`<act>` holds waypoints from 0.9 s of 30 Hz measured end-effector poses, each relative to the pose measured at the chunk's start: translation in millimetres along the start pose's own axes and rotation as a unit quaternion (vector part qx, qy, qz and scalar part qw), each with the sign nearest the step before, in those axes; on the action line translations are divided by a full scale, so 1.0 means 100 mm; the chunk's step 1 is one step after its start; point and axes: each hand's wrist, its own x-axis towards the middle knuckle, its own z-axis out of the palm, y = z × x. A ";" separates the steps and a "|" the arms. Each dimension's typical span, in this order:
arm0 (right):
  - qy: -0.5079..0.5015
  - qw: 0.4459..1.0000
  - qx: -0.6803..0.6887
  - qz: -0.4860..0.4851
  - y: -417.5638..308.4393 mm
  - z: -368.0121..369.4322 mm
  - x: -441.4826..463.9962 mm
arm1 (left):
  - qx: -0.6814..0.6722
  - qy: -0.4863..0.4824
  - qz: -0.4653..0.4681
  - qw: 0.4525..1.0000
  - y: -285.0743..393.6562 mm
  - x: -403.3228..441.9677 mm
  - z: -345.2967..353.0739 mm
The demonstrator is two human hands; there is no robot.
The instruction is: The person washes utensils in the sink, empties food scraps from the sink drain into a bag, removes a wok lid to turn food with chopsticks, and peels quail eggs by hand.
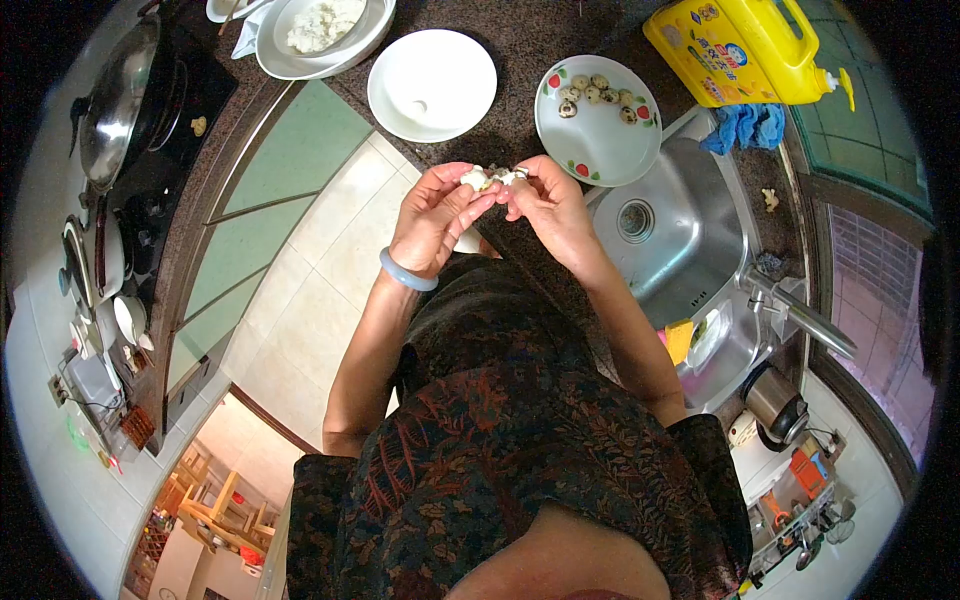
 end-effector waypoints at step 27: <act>0.105 0.840 -0.469 -0.253 0.16 -0.09 -0.10 | 0.065 0.043 0.021 0.997 -0.15 0.25 0.12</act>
